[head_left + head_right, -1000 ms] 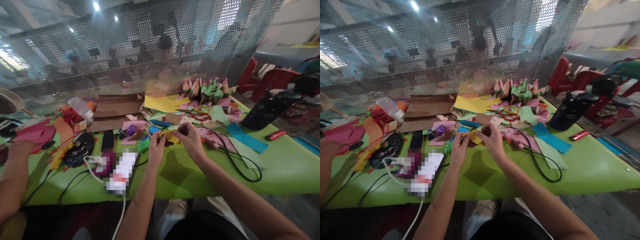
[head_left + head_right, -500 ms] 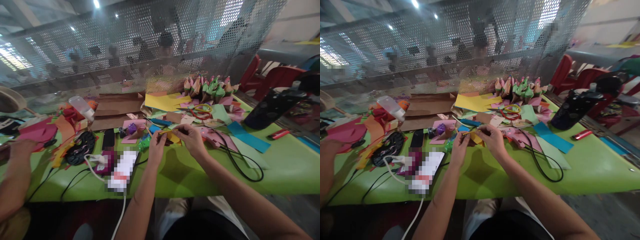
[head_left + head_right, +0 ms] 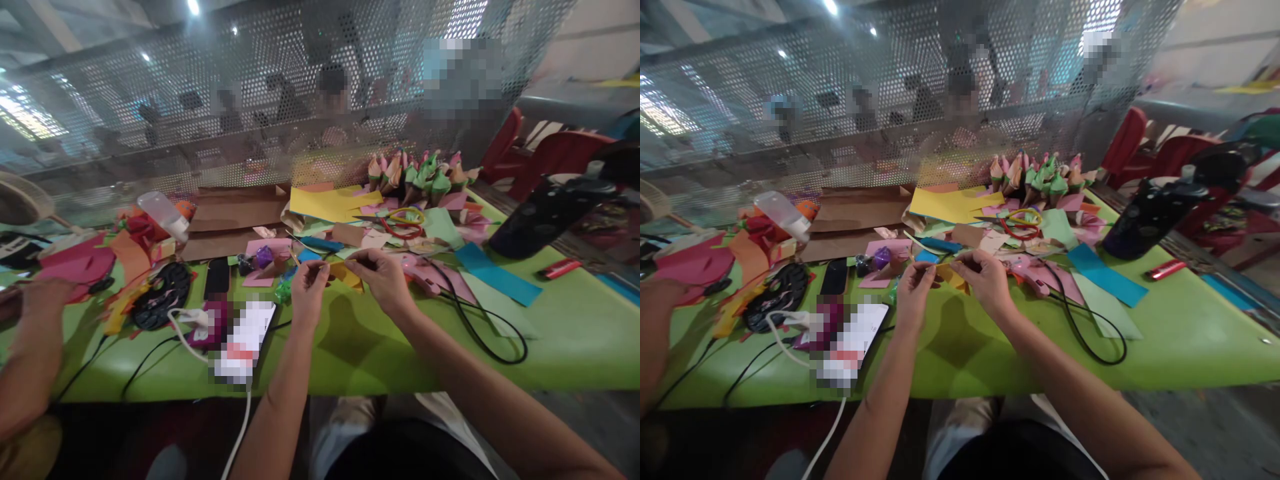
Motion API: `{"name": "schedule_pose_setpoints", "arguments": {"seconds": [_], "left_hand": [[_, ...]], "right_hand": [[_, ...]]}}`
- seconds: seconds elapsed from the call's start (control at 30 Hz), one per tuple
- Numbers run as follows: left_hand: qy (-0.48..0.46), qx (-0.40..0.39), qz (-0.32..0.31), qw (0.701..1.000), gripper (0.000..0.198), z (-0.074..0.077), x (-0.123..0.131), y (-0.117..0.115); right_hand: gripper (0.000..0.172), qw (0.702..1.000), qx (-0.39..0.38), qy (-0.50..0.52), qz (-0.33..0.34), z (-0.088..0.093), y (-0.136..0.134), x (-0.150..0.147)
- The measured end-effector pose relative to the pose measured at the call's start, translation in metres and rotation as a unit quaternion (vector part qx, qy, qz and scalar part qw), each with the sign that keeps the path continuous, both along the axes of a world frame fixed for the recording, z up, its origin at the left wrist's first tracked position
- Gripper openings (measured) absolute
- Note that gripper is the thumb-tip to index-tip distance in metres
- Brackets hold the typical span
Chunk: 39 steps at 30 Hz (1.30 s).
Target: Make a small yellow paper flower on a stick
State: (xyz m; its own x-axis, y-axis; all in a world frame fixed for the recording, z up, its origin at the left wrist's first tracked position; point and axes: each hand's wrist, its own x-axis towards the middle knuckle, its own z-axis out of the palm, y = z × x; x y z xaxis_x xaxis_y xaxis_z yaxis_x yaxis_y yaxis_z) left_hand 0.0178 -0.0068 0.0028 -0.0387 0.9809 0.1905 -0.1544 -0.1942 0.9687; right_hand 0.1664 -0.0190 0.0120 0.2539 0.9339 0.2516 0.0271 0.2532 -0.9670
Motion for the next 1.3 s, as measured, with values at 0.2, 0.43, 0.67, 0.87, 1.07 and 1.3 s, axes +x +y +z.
{"name": "schedule_pose_setpoints", "arguments": {"seconds": [0.2,0.43,0.67,0.87,1.07,1.3], "left_hand": [[-0.002,0.000,0.007,1.000,0.036,0.0011,0.0006,0.0001],[-0.015,0.010,0.019,1.000,0.035,0.0004,0.0004,0.0003],[-0.016,0.005,0.009,1.000,0.033,0.0009,-0.0007,-0.0001],[-0.017,-0.004,-0.024,1.000,0.035,0.0030,0.0000,0.0007],[-0.001,0.000,-0.025,1.000,0.031,0.0026,-0.0004,0.0006],[-0.011,-0.017,-0.036,0.999,0.030,0.0020,0.0001,0.0003]], "right_hand": [[0.029,1.000,-0.001,0.005,0.007,0.0010,-0.0011,0.0000],[0.034,0.998,-0.023,0.032,0.041,0.0001,-0.0020,-0.0007],[0.038,0.997,-0.049,0.035,0.048,0.0012,-0.0033,-0.0007],[0.038,0.998,-0.046,0.029,0.039,0.0003,-0.0037,0.0015],[0.038,0.998,-0.037,0.008,0.040,-0.0015,-0.0035,0.0016],[0.035,0.998,-0.043,0.023,0.047,0.0002,-0.0051,0.0020]]}}
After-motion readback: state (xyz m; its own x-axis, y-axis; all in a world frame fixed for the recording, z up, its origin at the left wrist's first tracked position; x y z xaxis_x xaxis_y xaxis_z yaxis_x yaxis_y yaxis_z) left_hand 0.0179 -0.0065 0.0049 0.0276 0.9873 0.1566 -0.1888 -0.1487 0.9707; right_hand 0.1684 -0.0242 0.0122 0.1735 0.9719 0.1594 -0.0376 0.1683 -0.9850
